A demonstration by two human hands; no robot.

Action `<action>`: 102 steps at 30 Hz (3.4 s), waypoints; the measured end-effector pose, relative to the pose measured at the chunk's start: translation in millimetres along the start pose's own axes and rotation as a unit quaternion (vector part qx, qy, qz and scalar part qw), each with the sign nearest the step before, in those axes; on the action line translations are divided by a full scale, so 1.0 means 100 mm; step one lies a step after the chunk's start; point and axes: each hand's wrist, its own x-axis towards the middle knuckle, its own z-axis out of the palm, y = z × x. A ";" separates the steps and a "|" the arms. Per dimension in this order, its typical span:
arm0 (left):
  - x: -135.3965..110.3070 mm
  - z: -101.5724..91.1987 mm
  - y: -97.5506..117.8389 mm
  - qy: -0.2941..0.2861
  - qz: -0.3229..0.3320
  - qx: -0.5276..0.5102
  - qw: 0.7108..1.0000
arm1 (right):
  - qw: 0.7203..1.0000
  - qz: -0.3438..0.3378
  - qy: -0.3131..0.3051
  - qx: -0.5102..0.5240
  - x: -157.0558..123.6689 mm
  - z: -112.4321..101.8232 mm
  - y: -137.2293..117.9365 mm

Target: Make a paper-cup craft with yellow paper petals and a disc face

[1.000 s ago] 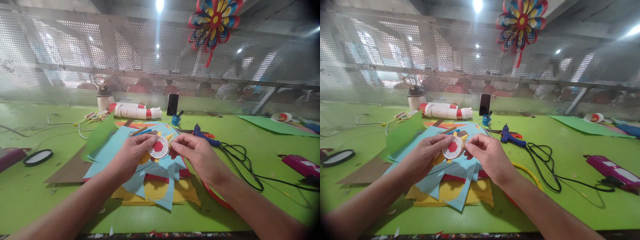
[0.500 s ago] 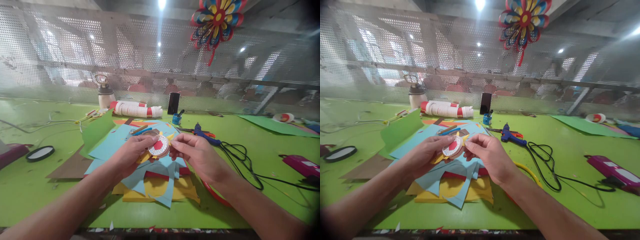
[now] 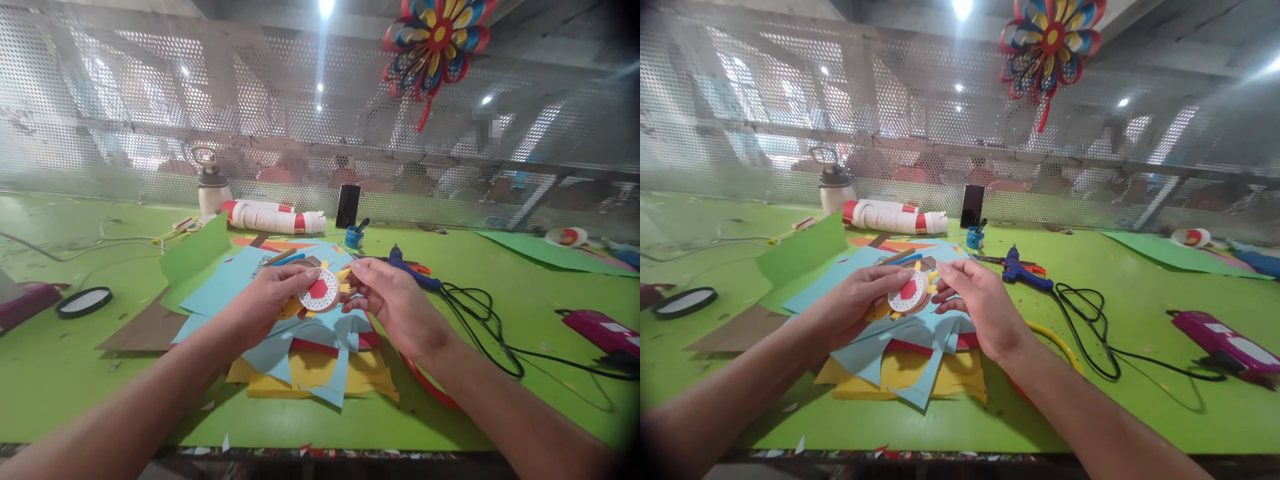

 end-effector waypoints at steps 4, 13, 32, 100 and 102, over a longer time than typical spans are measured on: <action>0.00 -0.01 0.00 -0.019 0.017 0.103 0.994 | 0.999 0.002 -0.024 -0.038 -0.02 0.03 0.00; -0.04 0.03 0.05 0.001 0.052 0.124 0.991 | 0.998 -0.010 -0.043 -0.036 -0.02 -0.01 0.04; -0.03 0.05 0.04 0.054 0.012 -0.061 0.997 | 0.994 0.018 0.025 0.109 0.02 0.05 0.11; 0.02 -0.09 0.00 -0.042 0.049 -0.054 0.996 | 0.993 -0.072 -0.063 0.074 0.06 -0.06 0.04; 0.02 -0.09 0.00 -0.037 0.049 -0.038 0.997 | 0.994 -0.072 -0.073 0.033 0.05 -0.06 0.03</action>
